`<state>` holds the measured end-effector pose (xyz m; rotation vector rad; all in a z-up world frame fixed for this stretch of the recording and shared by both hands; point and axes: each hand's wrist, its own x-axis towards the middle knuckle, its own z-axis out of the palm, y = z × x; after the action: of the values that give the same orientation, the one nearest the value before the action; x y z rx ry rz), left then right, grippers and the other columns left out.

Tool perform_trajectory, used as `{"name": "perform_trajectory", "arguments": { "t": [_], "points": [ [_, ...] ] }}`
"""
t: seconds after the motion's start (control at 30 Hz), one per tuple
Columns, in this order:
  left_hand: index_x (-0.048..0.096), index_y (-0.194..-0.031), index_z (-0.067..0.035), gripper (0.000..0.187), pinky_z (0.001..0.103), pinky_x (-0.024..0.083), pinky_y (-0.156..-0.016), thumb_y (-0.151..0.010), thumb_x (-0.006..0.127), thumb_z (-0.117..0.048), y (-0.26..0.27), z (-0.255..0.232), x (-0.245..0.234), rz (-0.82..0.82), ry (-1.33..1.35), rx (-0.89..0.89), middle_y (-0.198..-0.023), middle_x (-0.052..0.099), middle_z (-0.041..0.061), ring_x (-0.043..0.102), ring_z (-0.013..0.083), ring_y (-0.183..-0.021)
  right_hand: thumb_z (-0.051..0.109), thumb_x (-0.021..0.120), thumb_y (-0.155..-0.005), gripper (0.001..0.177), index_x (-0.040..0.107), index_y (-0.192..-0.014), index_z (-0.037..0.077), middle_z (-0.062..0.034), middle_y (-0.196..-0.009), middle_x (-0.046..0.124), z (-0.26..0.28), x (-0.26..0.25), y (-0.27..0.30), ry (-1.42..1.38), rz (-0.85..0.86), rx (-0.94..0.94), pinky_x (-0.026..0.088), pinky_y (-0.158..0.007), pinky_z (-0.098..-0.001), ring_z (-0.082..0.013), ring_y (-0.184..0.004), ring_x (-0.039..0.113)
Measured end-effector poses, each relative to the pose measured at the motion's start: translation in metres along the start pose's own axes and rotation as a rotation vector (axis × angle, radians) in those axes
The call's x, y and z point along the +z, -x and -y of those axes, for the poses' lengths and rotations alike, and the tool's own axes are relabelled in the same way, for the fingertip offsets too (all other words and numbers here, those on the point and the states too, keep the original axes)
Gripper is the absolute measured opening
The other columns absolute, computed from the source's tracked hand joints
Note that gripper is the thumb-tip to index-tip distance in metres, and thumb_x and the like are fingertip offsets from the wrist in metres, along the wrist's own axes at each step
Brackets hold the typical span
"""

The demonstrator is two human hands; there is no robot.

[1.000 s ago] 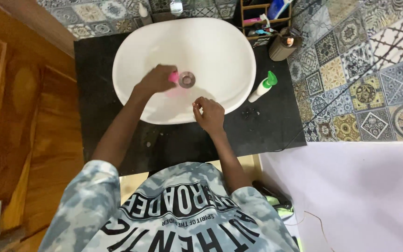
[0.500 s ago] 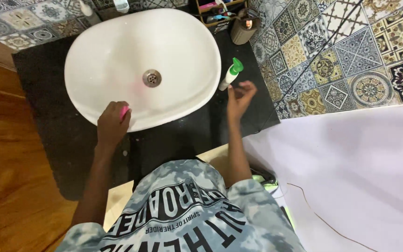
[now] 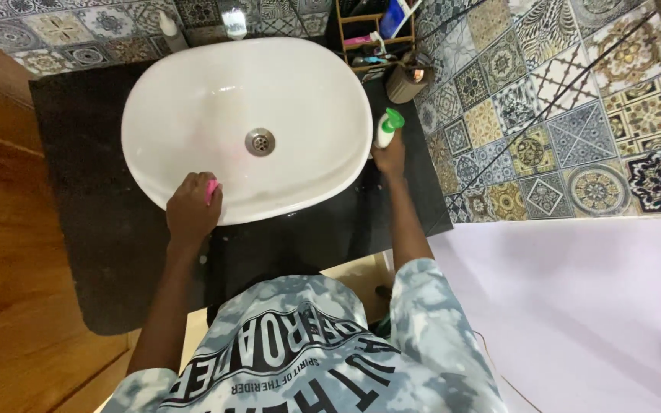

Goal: Cleaning a bathroom sink and the surrounding countertop using a pink cleaning cloth.

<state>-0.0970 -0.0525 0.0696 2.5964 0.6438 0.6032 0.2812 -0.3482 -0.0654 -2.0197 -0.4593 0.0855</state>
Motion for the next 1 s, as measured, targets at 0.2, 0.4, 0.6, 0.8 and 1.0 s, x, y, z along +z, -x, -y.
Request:
{"name": "perform_trajectory", "arguments": {
  "t": [0.2,0.4,0.6,0.8,1.0],
  "points": [
    [0.069,-0.111,-0.006,0.019,0.043,0.057,-0.072,-0.096,0.07,-0.017,0.001,0.001,0.005,-0.044,0.013,0.048,-0.102,0.068,0.015,0.07,0.0349,-0.085,0.009,0.078,-0.09,0.071,0.035,-0.146,0.006,-0.019,-0.118,0.071,-0.031,0.037,-0.064,-0.015,-0.155,-0.136,0.055,-0.085,-0.0428,-0.0348,-0.106,0.071],
    [0.068,-0.112,-0.006,0.017,0.046,0.056,-0.077,-0.1,0.07,-0.018,0.006,0.02,0.018,0.07,-0.061,0.031,-0.103,0.067,0.015,0.068,0.0355,-0.091,0.005,0.073,-0.087,0.034,0.051,-0.112,0.005,-0.0069,-0.1,0.059,-0.066,0.077,0.022,-0.408,-0.52,0.162,0.053,-0.086,-0.037,-0.0227,-0.092,0.059],
    [0.064,-0.119,0.001,0.017,0.048,0.053,-0.092,-0.107,0.07,-0.01,0.01,-0.021,0.015,-0.078,0.164,0.006,-0.115,0.064,0.02,0.064,0.039,-0.105,0.007,0.062,-0.102,0.011,0.051,-0.104,0.01,-0.0038,-0.098,0.056,-0.018,0.102,0.232,-0.856,-0.281,0.031,0.05,-0.08,-0.0304,-0.0146,-0.088,0.056],
    [0.052,-0.131,0.002,0.044,0.049,0.049,-0.104,-0.092,0.069,-0.008,0.026,-0.138,0.047,0.248,0.564,0.143,-0.126,0.057,0.026,0.059,0.0432,-0.118,0.031,0.055,-0.108,0.029,0.056,-0.125,0.007,-0.0106,-0.113,0.068,0.089,0.026,0.245,-0.847,0.138,0.466,0.055,-0.079,-0.0324,-0.0183,-0.097,0.066],
    [0.055,-0.128,-0.002,0.045,0.056,0.046,-0.108,-0.088,0.071,-0.014,0.052,-0.163,0.067,0.242,0.486,0.578,-0.132,0.057,0.024,0.057,0.047,-0.122,0.052,0.049,-0.107,0.058,0.054,-0.14,0.005,-0.0182,-0.126,0.069,0.066,-0.002,0.246,-1.435,0.11,0.787,0.06,-0.086,-0.0391,-0.0272,-0.103,0.069]
  ]
}}
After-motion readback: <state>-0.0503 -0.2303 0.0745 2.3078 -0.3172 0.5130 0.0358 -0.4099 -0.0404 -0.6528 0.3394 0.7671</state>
